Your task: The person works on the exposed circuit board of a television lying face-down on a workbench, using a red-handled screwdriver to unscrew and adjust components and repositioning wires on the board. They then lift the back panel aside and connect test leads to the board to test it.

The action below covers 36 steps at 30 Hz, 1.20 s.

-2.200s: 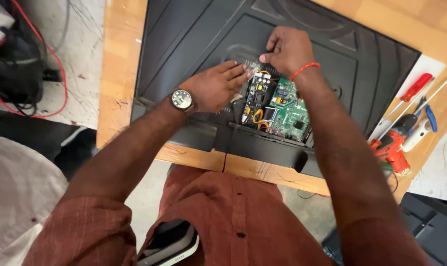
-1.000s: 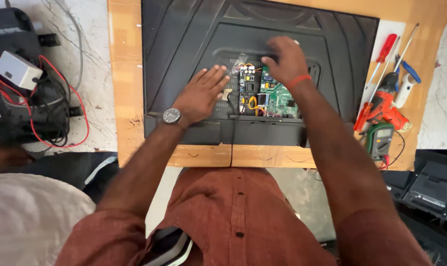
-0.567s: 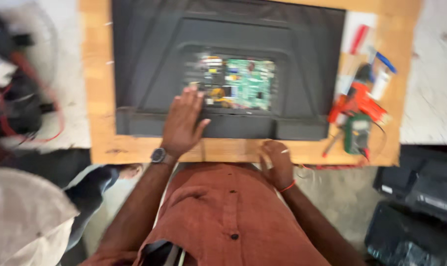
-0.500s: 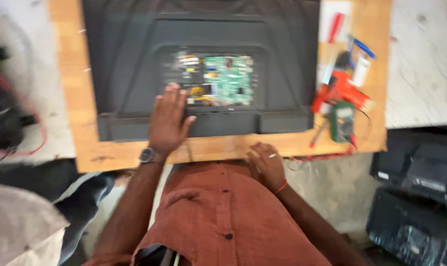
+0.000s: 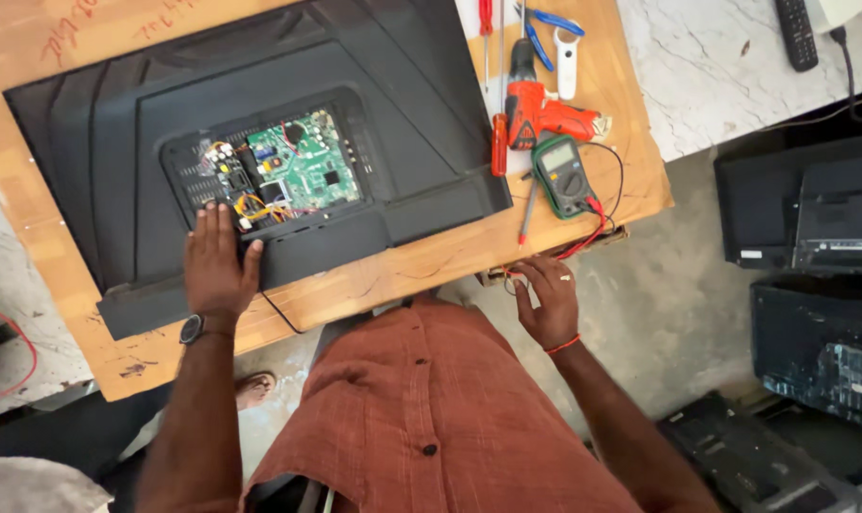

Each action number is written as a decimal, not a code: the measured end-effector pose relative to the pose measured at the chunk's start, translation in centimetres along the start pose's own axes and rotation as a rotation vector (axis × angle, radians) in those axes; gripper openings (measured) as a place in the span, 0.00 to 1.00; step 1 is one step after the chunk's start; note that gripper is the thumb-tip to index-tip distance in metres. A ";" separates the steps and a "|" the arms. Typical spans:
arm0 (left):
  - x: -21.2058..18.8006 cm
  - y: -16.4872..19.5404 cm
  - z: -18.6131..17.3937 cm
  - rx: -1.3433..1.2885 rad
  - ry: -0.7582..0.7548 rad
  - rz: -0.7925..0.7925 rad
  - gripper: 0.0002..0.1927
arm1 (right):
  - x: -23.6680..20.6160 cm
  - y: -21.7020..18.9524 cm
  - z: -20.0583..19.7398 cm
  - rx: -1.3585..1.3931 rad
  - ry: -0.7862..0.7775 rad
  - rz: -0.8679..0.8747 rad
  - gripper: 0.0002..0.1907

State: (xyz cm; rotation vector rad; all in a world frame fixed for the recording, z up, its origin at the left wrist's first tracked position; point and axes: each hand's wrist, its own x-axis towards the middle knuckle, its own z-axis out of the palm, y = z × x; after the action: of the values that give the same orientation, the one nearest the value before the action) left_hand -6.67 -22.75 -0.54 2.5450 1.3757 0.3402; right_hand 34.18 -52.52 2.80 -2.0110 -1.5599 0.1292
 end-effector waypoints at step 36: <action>-28.8 -3.5 0.0 -0.077 0.521 -1.009 0.37 | 15.0 -14.3 9.7 0.276 -0.317 -0.593 0.09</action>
State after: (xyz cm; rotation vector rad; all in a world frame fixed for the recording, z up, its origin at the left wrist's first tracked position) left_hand -24.77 -45.05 -4.32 1.4286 2.5128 0.8269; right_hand 22.58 -33.08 5.89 -1.2976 -2.1384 0.4163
